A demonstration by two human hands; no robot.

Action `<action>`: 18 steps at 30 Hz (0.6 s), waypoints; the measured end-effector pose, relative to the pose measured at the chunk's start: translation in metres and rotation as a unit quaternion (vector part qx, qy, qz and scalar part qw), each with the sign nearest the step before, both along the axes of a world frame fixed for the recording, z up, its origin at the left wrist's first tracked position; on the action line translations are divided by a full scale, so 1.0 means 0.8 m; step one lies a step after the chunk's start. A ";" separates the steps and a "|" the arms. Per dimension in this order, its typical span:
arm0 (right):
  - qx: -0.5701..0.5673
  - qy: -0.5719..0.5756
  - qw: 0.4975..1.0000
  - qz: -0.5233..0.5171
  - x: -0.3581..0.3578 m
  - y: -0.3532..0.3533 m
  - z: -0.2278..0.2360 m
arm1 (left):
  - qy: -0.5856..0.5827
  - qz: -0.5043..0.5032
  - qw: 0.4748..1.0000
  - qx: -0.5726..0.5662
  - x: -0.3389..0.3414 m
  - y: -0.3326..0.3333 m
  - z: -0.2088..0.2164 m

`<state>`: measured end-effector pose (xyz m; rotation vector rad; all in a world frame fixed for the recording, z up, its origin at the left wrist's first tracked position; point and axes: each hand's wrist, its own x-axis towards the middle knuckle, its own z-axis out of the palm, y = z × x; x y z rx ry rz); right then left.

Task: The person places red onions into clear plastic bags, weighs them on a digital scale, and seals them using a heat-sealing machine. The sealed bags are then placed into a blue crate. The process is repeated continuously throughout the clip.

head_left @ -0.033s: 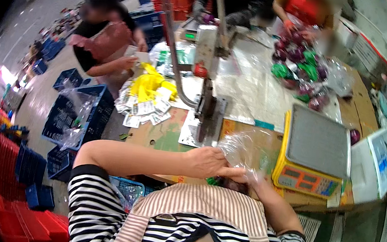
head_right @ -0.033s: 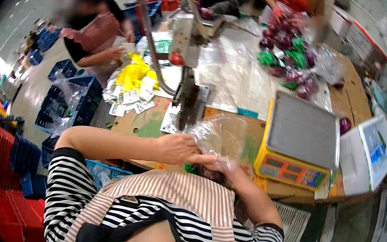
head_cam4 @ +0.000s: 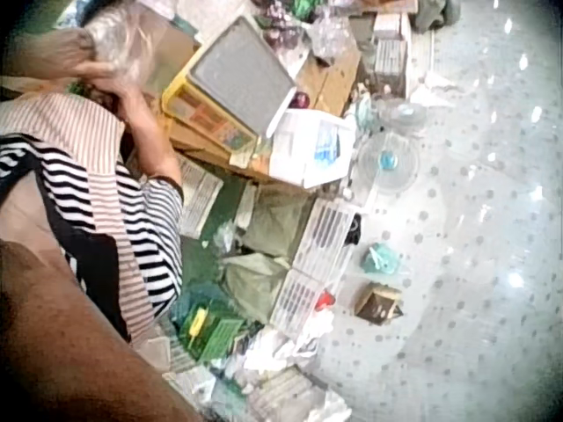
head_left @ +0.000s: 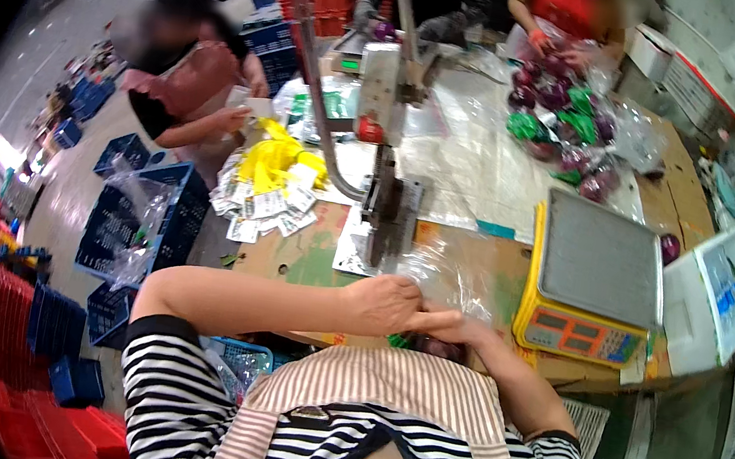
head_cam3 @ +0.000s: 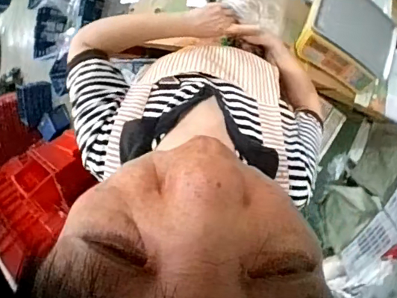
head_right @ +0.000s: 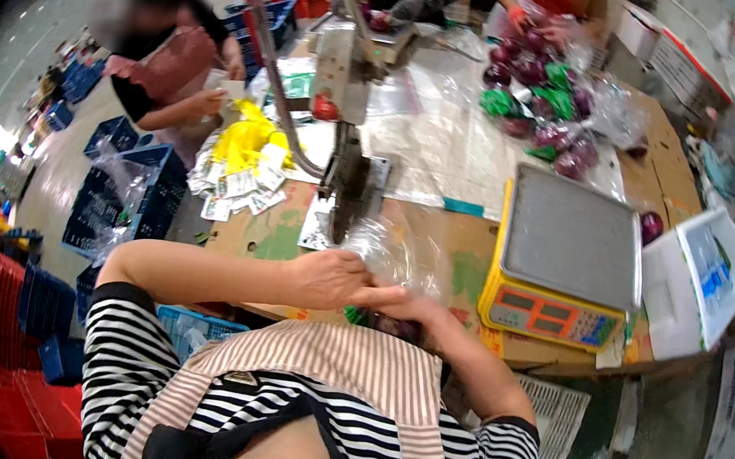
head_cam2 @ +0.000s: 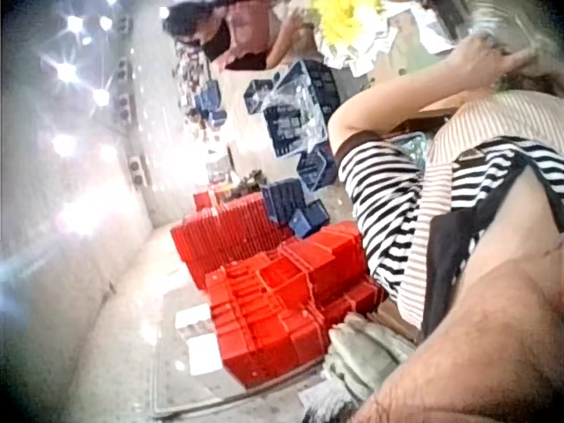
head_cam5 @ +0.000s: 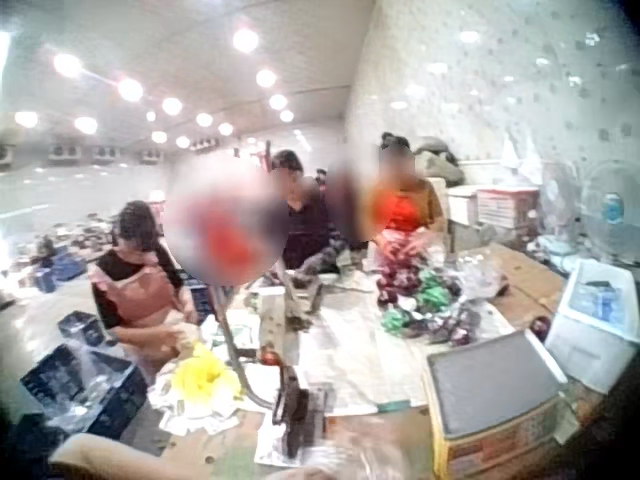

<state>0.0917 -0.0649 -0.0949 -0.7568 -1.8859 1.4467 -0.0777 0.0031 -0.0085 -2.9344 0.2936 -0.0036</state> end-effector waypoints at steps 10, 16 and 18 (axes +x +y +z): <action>-0.405 0.359 0.815 -0.207 0.026 -0.028 -0.004 | -0.033 0.065 0.992 -0.102 0.076 -0.006 -0.009; -0.509 0.438 0.728 -0.138 -0.004 -0.032 -0.020 | -0.146 0.159 0.959 -0.186 0.058 0.000 -0.001; -0.551 0.458 0.684 -0.134 -0.015 -0.040 -0.023 | -0.129 0.262 0.932 -0.217 0.026 0.004 0.012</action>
